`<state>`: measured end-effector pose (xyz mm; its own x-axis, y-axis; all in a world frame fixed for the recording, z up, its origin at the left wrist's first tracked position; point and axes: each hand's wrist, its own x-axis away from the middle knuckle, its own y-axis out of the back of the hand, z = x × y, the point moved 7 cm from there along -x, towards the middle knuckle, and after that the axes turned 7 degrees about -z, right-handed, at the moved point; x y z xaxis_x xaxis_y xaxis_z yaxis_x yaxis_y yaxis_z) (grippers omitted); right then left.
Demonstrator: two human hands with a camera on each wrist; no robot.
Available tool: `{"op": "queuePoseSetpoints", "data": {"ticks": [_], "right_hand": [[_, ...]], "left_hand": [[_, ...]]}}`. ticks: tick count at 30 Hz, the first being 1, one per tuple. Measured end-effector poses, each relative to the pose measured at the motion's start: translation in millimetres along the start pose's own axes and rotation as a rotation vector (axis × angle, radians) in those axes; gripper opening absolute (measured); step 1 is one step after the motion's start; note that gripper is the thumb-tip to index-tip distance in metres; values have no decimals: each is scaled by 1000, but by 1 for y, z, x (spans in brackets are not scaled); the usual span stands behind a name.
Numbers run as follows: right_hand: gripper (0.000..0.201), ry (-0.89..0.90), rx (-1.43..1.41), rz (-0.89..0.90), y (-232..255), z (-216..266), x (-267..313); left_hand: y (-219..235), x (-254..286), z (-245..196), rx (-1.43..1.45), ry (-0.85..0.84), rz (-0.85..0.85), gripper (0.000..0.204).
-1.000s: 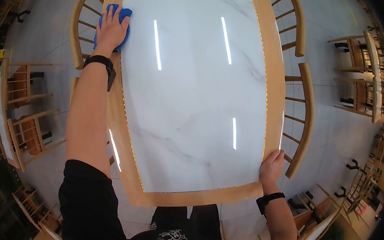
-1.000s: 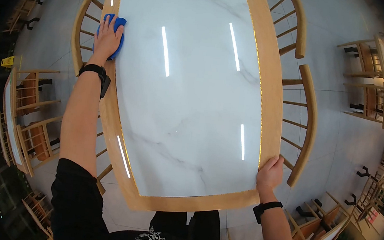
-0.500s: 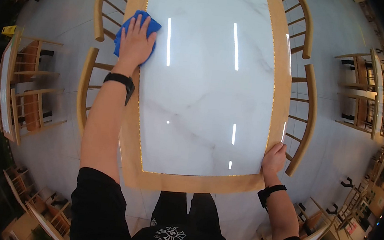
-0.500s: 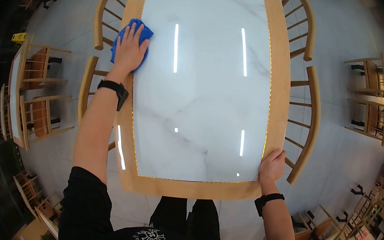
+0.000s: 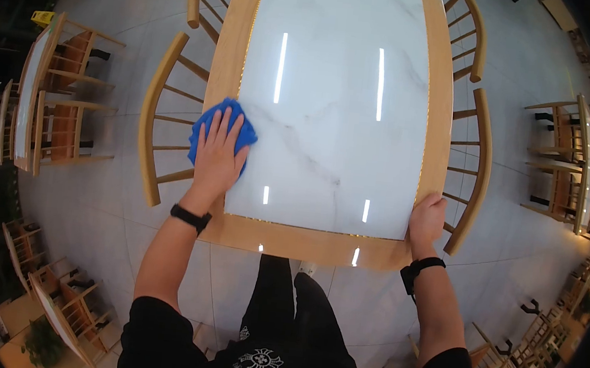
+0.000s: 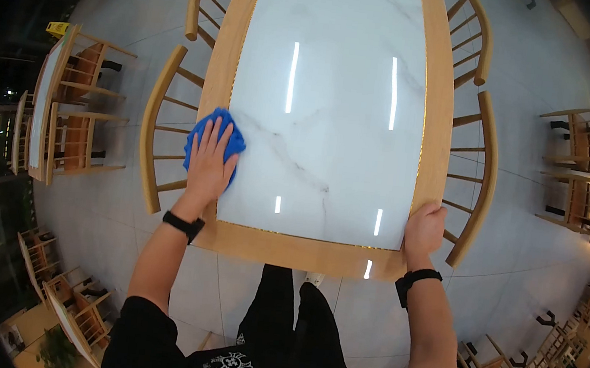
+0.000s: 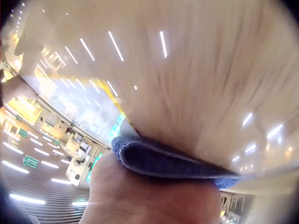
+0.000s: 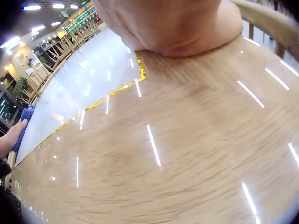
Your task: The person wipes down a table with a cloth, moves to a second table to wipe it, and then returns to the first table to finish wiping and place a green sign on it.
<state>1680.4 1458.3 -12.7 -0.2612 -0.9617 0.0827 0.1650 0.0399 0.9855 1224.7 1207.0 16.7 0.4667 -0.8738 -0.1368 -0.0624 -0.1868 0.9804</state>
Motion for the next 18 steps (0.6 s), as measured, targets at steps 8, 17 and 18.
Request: {"op": "queuePoseSetpoints", "data": {"ticks": [8,17,18], "right_hand": [[60,-38,-4,54,1,3,-1],[55,-17,-27,22,1,2,0],[54,-24,-23,15,0,1,-1]], "left_hand": [[23,141,-23,38,146,67,70],[19,172,-27,33,207,127,73],[18,162,-23,36,179,127,74]]}}
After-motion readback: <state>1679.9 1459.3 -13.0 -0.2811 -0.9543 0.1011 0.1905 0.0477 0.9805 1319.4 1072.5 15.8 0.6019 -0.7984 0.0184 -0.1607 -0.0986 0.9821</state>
